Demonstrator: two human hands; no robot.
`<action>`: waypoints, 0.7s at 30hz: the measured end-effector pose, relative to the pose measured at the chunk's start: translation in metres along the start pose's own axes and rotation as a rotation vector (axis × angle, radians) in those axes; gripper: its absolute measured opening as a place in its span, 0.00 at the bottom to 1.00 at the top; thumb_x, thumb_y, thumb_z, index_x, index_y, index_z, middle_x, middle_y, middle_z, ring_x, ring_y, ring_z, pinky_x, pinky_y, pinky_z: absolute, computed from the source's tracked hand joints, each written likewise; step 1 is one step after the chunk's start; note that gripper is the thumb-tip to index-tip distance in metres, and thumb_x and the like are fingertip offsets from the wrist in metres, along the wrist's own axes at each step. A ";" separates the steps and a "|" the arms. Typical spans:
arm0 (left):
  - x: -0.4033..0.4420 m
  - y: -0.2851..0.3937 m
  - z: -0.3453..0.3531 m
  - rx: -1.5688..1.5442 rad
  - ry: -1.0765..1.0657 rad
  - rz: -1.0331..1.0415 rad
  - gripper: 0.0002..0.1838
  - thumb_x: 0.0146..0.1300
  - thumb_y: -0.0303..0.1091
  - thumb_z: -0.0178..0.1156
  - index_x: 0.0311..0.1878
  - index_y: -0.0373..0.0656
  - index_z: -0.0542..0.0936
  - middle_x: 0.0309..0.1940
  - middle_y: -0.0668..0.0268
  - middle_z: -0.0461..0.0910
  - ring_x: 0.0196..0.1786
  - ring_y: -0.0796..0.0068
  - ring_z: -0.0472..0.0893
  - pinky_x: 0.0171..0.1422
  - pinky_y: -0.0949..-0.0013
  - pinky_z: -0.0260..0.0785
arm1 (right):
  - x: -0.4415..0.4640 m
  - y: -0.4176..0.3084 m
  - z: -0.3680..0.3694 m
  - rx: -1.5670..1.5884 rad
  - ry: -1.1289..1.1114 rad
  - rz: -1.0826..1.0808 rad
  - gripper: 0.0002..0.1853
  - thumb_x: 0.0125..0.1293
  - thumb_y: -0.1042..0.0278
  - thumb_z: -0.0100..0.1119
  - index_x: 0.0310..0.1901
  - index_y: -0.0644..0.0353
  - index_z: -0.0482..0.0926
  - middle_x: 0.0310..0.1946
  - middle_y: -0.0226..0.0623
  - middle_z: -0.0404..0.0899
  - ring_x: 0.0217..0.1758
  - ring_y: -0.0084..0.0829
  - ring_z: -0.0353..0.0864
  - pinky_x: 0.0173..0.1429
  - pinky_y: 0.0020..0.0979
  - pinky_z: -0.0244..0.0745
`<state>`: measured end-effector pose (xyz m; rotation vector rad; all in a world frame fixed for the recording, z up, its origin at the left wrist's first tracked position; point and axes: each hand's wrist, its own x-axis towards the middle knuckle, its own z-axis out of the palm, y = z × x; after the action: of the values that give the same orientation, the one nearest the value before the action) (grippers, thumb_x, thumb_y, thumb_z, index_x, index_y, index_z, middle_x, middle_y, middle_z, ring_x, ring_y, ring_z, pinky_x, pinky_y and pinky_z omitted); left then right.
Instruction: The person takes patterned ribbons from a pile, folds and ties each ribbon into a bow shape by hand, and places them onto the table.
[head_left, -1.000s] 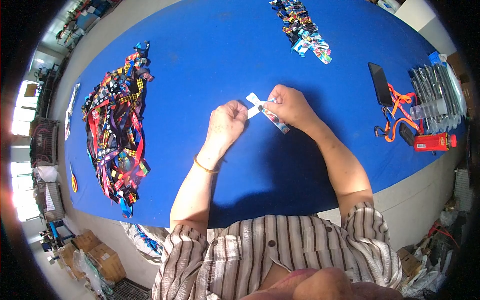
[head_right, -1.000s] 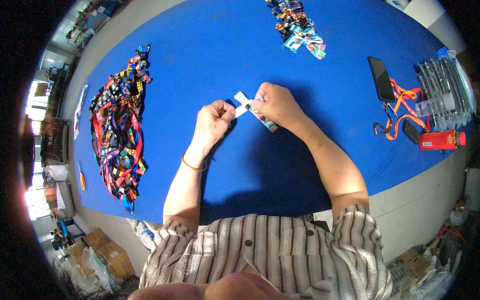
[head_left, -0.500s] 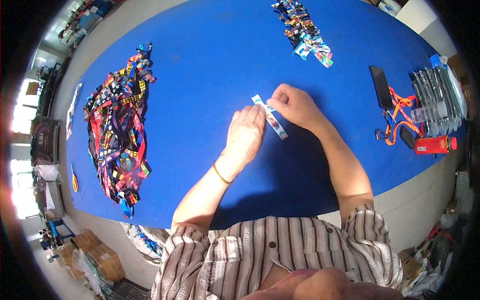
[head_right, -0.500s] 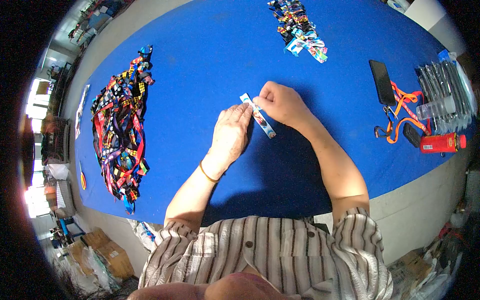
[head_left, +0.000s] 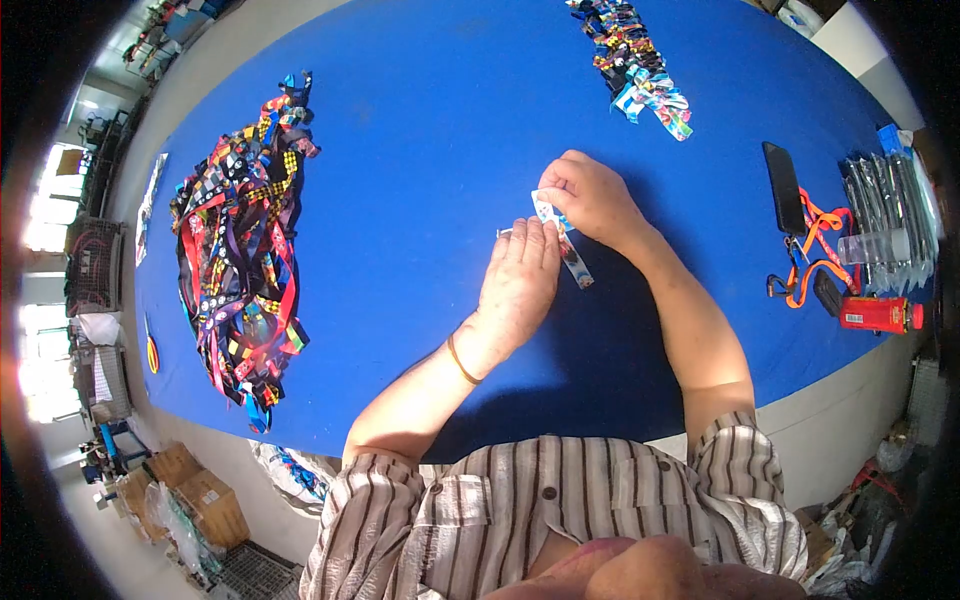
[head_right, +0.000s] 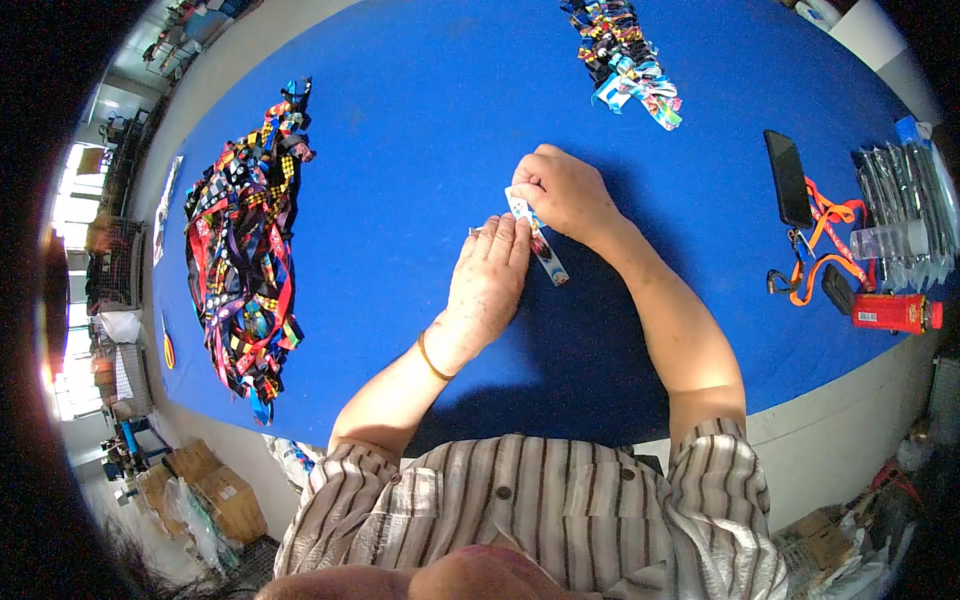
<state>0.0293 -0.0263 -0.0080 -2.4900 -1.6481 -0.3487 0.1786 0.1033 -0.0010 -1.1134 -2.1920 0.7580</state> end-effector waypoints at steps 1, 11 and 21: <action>0.001 0.001 0.001 0.006 -0.002 -0.001 0.30 0.62 0.29 0.57 0.68 0.31 0.71 0.64 0.46 0.75 0.67 0.49 0.75 0.72 0.49 0.68 | -0.002 -0.001 0.002 0.006 0.019 0.011 0.08 0.63 0.61 0.67 0.34 0.55 0.82 0.34 0.39 0.80 0.39 0.44 0.83 0.44 0.44 0.77; 0.007 0.006 -0.006 0.061 0.013 -0.004 0.28 0.63 0.30 0.57 0.66 0.30 0.72 0.59 0.46 0.77 0.63 0.50 0.77 0.69 0.51 0.71 | -0.001 0.002 0.006 0.056 0.111 0.042 0.06 0.62 0.65 0.67 0.34 0.57 0.81 0.33 0.39 0.79 0.37 0.44 0.82 0.42 0.44 0.77; 0.008 0.005 -0.005 0.064 -0.014 -0.003 0.29 0.63 0.31 0.57 0.68 0.30 0.70 0.60 0.46 0.76 0.64 0.50 0.77 0.69 0.51 0.71 | -0.031 -0.025 -0.026 -0.056 0.112 -0.011 0.10 0.62 0.66 0.70 0.41 0.59 0.81 0.36 0.35 0.78 0.32 0.31 0.78 0.39 0.32 0.76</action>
<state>0.0363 -0.0228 -0.0013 -2.4491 -1.6416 -0.2753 0.1986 0.0710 0.0274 -1.1423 -2.1349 0.6182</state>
